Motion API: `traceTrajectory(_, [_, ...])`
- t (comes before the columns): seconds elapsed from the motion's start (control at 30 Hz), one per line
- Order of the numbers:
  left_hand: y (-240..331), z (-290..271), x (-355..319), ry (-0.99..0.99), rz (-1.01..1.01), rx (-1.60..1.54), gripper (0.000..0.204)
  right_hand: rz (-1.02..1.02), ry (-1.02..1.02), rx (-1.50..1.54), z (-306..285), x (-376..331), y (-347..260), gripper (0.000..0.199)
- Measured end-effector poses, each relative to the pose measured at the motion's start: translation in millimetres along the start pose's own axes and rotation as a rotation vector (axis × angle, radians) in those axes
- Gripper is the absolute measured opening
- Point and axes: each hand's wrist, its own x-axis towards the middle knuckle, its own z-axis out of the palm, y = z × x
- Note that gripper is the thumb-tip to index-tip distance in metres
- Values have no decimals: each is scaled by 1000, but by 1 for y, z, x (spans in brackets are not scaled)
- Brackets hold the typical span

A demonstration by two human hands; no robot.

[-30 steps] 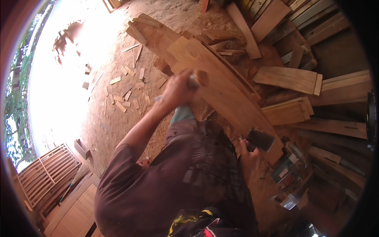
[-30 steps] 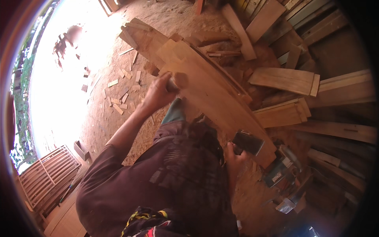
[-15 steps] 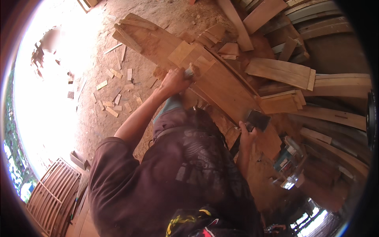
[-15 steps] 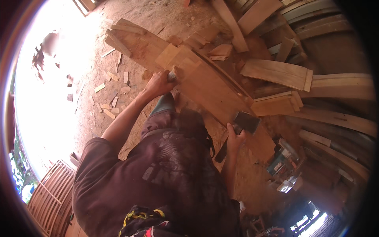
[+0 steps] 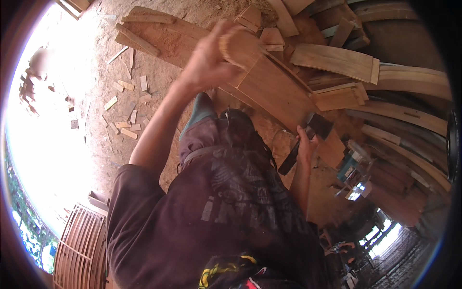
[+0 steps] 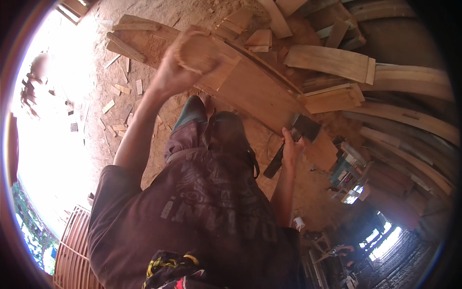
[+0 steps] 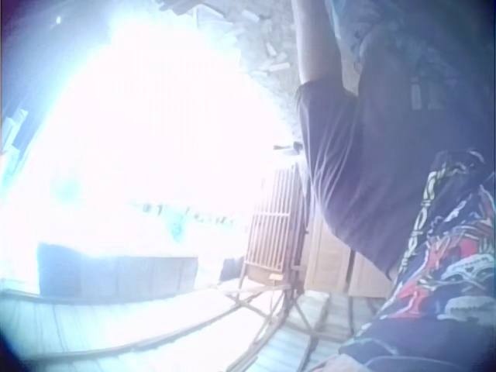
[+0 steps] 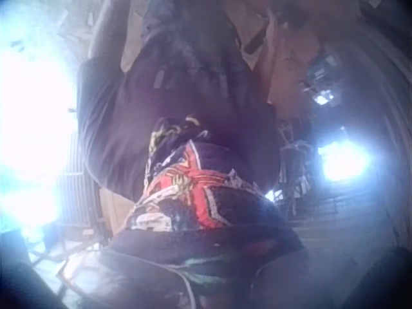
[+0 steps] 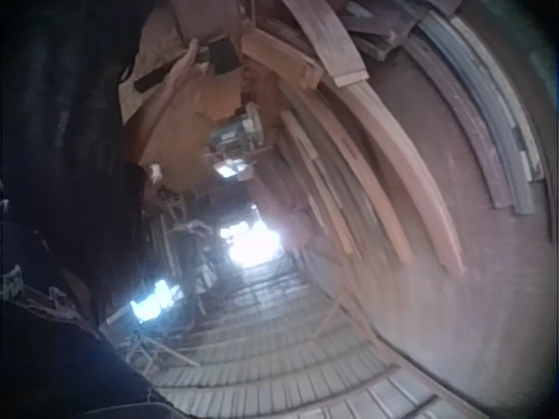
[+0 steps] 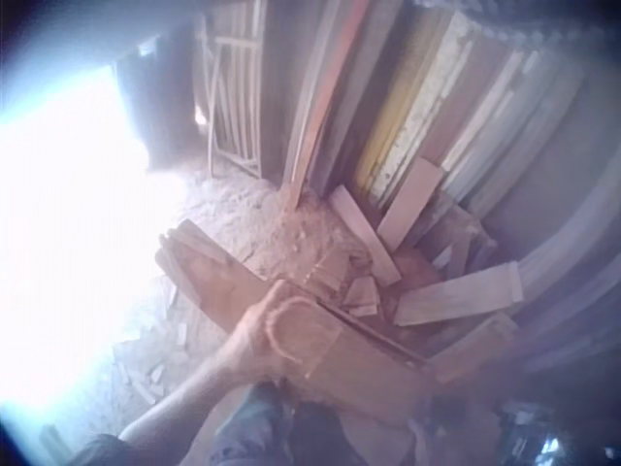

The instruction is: The person measures and marks a wooden plank with a ruler and pencil, then uses a circular saw to cut the plank. After cutting, the person uses a hand plane to smooth the edges of the wood pieces.

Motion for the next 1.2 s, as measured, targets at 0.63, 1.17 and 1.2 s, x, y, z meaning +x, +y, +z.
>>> traceTrajectory(0.63, [-76, 39, -17, -168, -376, 347, 48, -43, 77, 62, 11, -2, -5, 22])
traceTrajectory(1.17, [29, 129, -4, -336, 459, 82, 53, -26, -5, 82, 2, 9, -2, 26])
traceTrajectory(1.2, [29, 133, -5, -264, 457, 43, 54, -20, -6, 89, 1, 10, 1, 27])
